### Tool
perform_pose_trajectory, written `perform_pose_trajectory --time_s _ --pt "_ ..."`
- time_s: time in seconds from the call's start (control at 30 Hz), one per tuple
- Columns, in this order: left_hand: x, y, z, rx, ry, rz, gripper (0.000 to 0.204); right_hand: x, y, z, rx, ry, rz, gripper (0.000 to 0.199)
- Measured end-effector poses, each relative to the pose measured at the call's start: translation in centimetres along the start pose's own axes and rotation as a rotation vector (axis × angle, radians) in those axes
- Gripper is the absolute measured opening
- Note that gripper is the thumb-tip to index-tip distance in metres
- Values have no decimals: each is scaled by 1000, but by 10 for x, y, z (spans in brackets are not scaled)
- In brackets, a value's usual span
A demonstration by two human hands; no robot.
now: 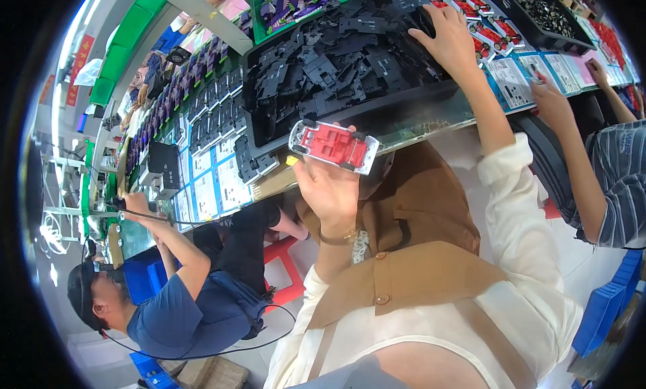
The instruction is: The person assembles small plastic toy cars by hand, attaching plastic toy parts and car body shells to toy car chassis from an assembly tray.
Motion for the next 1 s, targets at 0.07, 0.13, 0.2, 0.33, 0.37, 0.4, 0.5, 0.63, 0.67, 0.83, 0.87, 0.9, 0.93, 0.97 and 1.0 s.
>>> perform_pose_trajectory --time_s 0.07,0.13,0.2,0.33,0.37,0.4,0.5,0.63,0.67,0.83,0.87,0.9,0.93,0.97,1.0 --pt "3 -2 5 -8 6 -4 56 25 24 -4 -1 -142 44 31" --pt "3 0 7 -35 10 31 54 27 32 -10 -13 -92 -58 28" --pt "1 5 11 -34 24 19 53 14 18 -15 -15 88 -244 18" --pt "-3 9 11 1 51 -15 52 -8 -27 -19 -162 257 -229 12" --pt "0 8 11 -6 62 -15 52 -8 -43 -15 -278 207 -151 11" --pt "0 7 10 -13 43 -29 53 -3 -58 -7 -447 77 19 10" --pt "2 3 10 -19 32 -56 52 26 -75 9 -496 -223 -51 18" --pt "-1 8 17 -15 21 -43 50 30 -70 7 -486 -377 -288 30" --pt "-3 10 18 -14 25 -57 50 27 -65 7 -460 -420 -275 33" --pt "-2 18 17 42 30 -31 51 29 -50 10 -420 -459 -352 32" --pt "-1 19 15 63 19 -48 51 27 -52 11 -460 -381 -354 33" --pt "-1 19 13 56 9 -25 51 24 -54 10 -471 -295 -300 33" --pt "0 19 13 49 -2 -3 51 20 -55 9 -447 -225 -298 34" --pt "-1 18 15 40 27 -20 53 14 -56 8 -441 -167 -328 34" --pt "-2 19 16 38 30 -23 53 0 -72 5 -408 -116 -327 33"
Point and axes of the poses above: each hand's wrist, its own z-axis away from the middle knuckle, its own x-axis out of the palm, y = z × x, the point moved 3 cm from there along -z, towards the middle knuckle, and after that the axes turned 2 degrees about -z, right-handed, at the moved point
